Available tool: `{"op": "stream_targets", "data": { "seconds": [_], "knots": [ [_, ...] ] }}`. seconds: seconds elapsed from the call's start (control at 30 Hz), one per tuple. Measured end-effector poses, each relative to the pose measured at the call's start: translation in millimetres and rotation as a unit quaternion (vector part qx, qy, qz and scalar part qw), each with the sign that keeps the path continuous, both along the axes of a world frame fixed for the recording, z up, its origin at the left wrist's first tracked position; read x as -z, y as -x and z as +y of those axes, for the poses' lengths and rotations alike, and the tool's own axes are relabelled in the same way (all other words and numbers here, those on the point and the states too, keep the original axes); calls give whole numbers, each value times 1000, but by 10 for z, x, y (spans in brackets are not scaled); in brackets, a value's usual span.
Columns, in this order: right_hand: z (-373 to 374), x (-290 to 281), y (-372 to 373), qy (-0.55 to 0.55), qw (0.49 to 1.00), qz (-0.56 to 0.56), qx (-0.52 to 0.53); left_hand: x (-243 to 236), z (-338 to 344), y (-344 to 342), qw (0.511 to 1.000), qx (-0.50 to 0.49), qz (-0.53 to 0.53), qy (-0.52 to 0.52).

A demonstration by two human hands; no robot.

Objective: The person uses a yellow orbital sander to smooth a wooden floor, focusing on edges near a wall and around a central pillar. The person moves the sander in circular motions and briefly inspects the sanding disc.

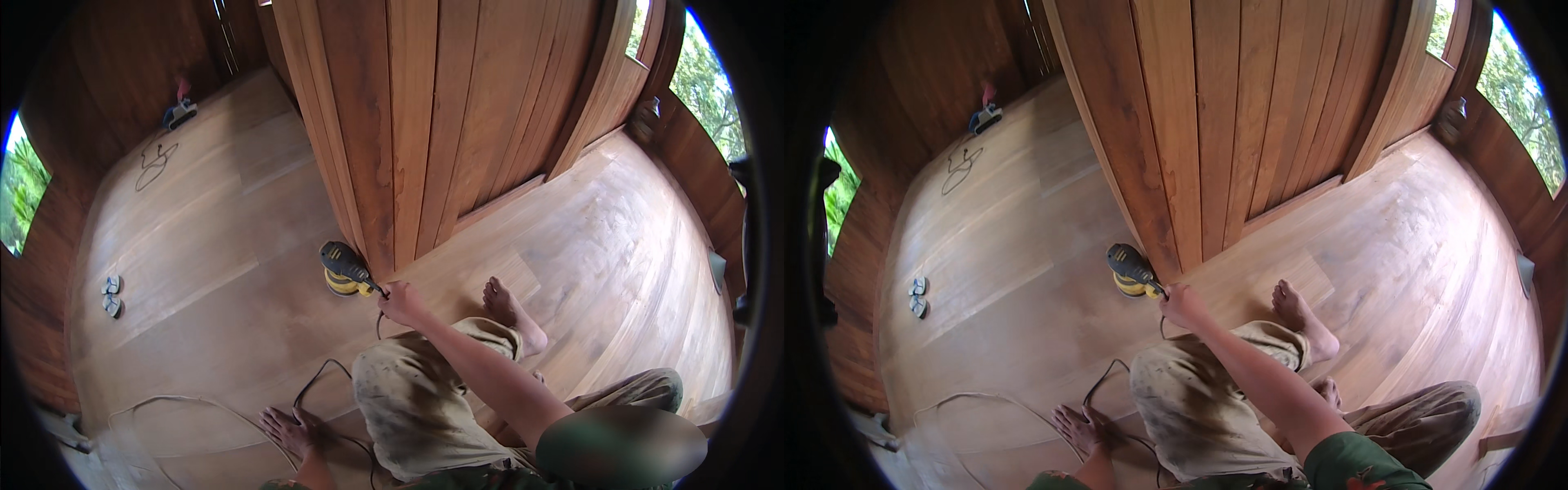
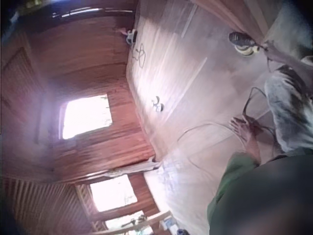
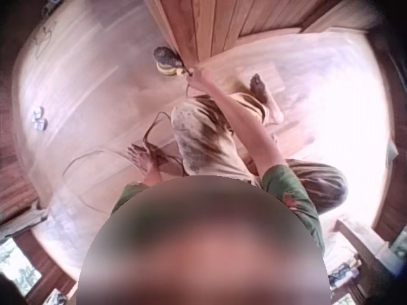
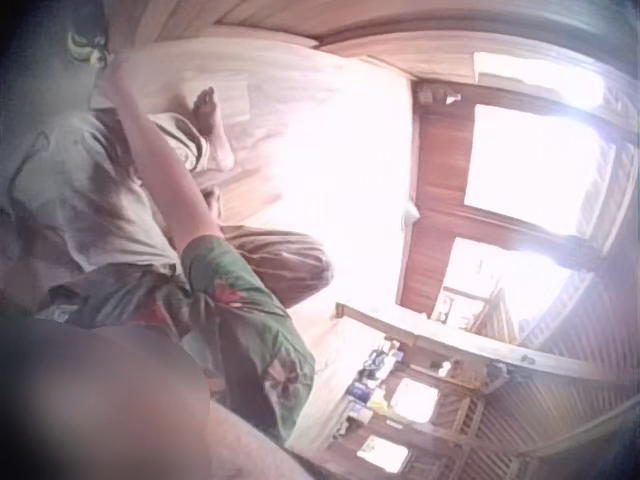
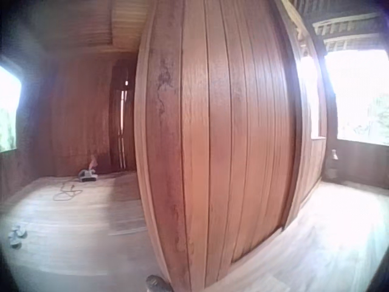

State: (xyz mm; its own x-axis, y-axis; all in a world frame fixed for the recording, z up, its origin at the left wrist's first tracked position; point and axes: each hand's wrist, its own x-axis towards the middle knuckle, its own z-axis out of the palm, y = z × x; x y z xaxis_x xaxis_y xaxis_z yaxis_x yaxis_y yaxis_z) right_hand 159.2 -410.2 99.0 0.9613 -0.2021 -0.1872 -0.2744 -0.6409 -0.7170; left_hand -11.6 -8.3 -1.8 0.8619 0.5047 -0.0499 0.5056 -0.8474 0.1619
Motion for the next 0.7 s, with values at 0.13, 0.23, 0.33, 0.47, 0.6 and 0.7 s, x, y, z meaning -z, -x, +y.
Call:
{"op": "stream_targets", "data": {
  "seconds": [0.13,0.23,0.33,0.47,0.6,0.7],
  "knots": [
    [-138,-317,-133,33,978,184,-96,-70,-61,3,1000,-4,2,15],
    [-198,-621,-192,119,946,256,-161,-106,-81,32,1000,-8,-2,24],
    [-151,-685,39,250,950,127,-135,-126,-79,10,999,-16,-28,31],
    [31,-331,606,189,978,51,-68,-104,-92,32,999,-6,-47,8],
    [340,56,791,-106,991,-63,53,-78,-80,86,999,10,-37,6],
    [515,293,559,-272,953,-46,129,-89,-36,2,999,9,-21,23]
  ]
}}
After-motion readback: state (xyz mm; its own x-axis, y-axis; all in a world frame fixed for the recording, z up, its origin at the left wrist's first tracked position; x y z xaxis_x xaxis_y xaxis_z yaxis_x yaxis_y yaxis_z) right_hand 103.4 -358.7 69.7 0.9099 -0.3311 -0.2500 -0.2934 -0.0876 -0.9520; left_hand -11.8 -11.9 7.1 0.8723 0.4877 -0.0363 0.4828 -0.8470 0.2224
